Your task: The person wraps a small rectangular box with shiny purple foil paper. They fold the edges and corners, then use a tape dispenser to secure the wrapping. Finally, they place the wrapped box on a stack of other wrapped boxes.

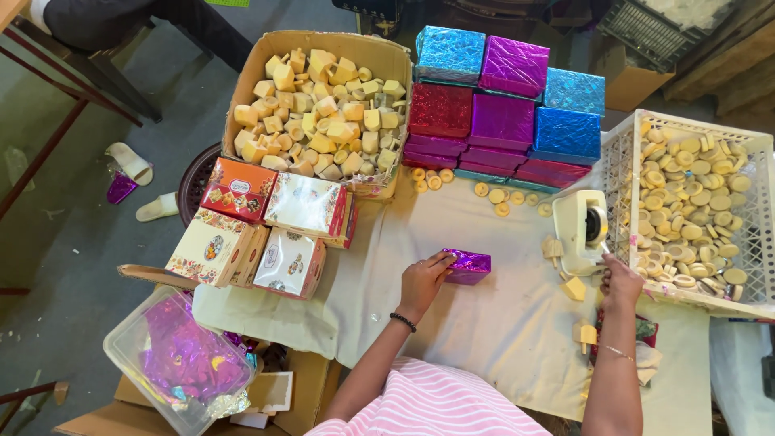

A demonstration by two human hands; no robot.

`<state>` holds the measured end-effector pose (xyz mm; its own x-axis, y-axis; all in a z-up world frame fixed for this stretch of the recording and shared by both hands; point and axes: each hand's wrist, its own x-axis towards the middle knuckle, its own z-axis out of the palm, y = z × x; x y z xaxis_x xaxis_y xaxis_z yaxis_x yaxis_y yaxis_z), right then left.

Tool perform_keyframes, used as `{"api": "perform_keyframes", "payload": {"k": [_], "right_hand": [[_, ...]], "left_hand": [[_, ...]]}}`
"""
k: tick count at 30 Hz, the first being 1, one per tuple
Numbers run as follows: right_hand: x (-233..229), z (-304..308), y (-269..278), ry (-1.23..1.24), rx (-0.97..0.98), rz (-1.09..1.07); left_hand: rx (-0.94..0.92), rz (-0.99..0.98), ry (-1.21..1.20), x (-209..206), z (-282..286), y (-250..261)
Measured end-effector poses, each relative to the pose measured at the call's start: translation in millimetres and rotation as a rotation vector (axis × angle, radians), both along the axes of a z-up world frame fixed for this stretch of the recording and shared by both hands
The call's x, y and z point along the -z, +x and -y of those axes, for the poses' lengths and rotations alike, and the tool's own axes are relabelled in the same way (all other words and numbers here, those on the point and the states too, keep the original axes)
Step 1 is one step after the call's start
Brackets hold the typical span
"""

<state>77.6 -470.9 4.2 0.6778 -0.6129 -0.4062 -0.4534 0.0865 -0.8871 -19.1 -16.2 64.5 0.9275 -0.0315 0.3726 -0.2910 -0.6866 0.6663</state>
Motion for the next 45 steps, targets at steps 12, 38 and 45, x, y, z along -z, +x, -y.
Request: {"api": "perform_keyframes", "payload": {"k": [12,38,45], "right_hand": [[68,23,-15,-0.14,0.008,-0.078],[8,-41,-18,-1.228,-0.132,-0.317],[18,-35,-16,-1.201,-0.121,-0.365]], "left_hand": [[0.001,-0.026,-0.011,0,0,-1],[-0.009,-0.002,-0.066,-11,-2,-1],[-0.009,-0.032,-0.068,-10,-2,-1]]}}
